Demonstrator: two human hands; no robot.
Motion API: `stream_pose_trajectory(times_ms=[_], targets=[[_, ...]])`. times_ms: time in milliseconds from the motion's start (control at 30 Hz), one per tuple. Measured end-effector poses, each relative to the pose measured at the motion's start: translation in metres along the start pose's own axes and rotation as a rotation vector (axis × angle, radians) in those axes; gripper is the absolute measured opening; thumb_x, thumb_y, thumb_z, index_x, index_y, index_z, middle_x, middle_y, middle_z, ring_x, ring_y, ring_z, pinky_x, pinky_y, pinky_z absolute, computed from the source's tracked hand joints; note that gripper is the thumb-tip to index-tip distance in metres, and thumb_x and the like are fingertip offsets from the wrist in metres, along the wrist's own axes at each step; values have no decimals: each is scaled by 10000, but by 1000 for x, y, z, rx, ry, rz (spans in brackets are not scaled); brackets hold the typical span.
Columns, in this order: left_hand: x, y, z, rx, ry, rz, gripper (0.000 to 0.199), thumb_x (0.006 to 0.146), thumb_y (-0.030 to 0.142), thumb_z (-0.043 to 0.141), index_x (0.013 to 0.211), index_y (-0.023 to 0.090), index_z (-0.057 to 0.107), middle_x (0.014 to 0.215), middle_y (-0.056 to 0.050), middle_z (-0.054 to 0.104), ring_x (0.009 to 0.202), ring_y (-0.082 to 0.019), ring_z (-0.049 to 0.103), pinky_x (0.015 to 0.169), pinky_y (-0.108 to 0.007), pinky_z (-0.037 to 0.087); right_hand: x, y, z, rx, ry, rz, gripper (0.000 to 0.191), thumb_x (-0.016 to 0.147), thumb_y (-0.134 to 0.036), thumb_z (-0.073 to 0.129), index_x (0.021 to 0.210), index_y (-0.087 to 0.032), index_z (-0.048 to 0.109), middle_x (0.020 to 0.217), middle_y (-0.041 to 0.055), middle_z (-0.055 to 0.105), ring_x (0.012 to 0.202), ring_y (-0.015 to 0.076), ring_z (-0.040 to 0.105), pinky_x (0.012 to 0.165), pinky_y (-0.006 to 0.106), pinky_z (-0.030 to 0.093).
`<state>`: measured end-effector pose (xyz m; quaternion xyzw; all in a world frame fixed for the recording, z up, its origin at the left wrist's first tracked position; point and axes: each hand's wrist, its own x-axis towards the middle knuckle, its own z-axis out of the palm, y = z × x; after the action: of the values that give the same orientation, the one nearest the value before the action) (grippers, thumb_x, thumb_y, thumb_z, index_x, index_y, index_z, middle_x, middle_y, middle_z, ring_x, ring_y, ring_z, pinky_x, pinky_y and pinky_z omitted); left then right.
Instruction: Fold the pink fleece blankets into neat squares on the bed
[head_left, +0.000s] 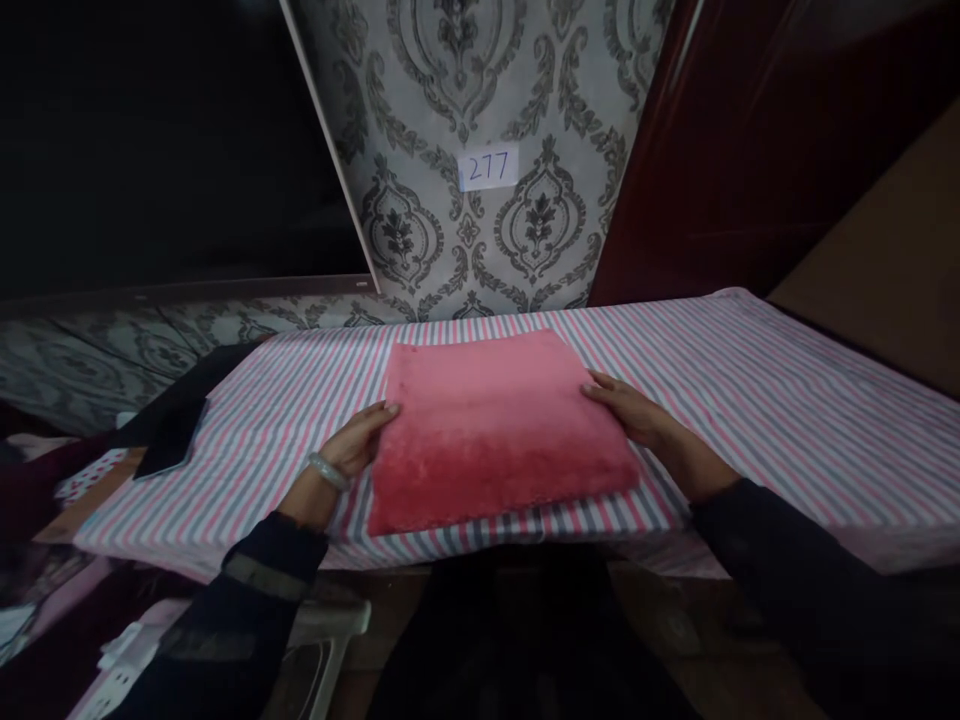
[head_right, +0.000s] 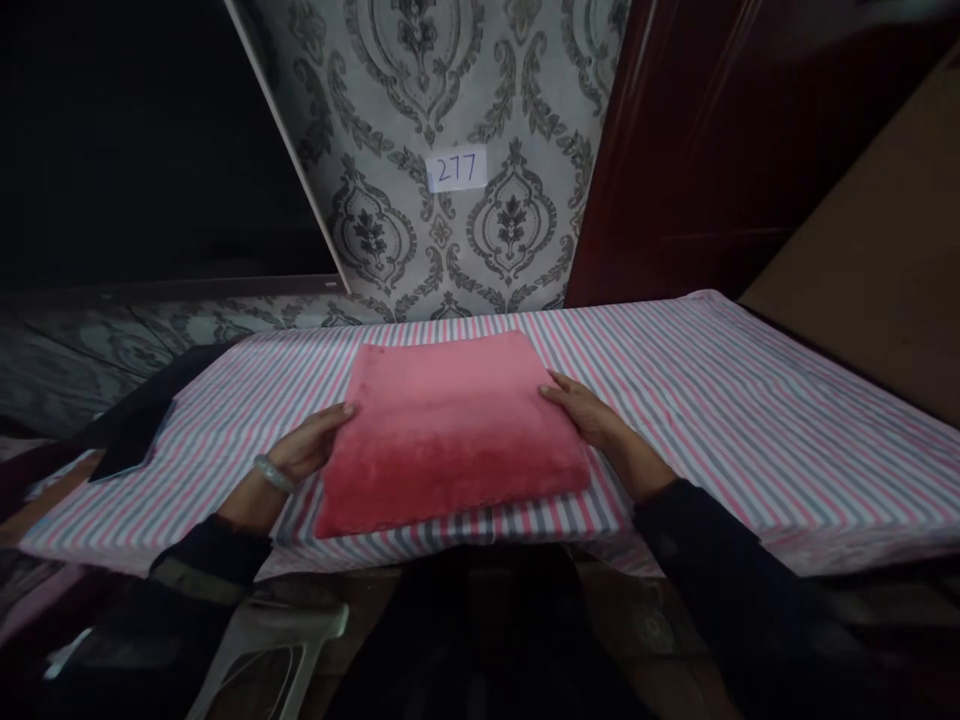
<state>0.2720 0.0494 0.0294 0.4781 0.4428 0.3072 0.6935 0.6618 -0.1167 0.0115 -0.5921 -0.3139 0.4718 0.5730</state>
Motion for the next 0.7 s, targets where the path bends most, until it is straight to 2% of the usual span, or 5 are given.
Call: stream_pose_trajectory(times_ms=[133, 333, 467, 700], targets=[[-38, -9, 12, -44, -39, -15, 342, 721, 225, 821, 1035, 122, 732, 907, -111, 785, 765, -221, 746, 690, -288, 620, -40, 14, 2, 32, -88, -26, 542, 749, -373, 766, 1261, -242, 642, 1173, 88, 743, 1011, 285, 714, 868, 397, 600], [-58, -4, 31, -20, 18, -20, 289, 728, 183, 789, 993, 85, 726, 803, -127, 780, 672, -252, 747, 612, -311, 622, -46, 13, 16, 78, -30, -64, 492, 647, -343, 785, 1113, -213, 693, 1022, 89, 780, 881, 292, 738, 752, 371, 595], [-71, -7, 30, -52, 32, 37, 349, 702, 200, 820, 1019, 100, 716, 828, -125, 785, 778, -287, 767, 710, -349, 645, -54, 15, 13, 126, -17, -132, 551, 626, -368, 806, 1136, -195, 690, 1049, 87, 778, 925, 297, 741, 768, 357, 592], [-81, -26, 21, -55, 25, -12, 531, 656, 316, 895, 1114, 137, 694, 912, -146, 788, 959, -334, 756, 823, -391, 642, -69, 36, 10, 124, -38, -56, 407, 705, -409, 777, 1066, -237, 697, 1037, 95, 777, 935, 308, 748, 817, 419, 616]])
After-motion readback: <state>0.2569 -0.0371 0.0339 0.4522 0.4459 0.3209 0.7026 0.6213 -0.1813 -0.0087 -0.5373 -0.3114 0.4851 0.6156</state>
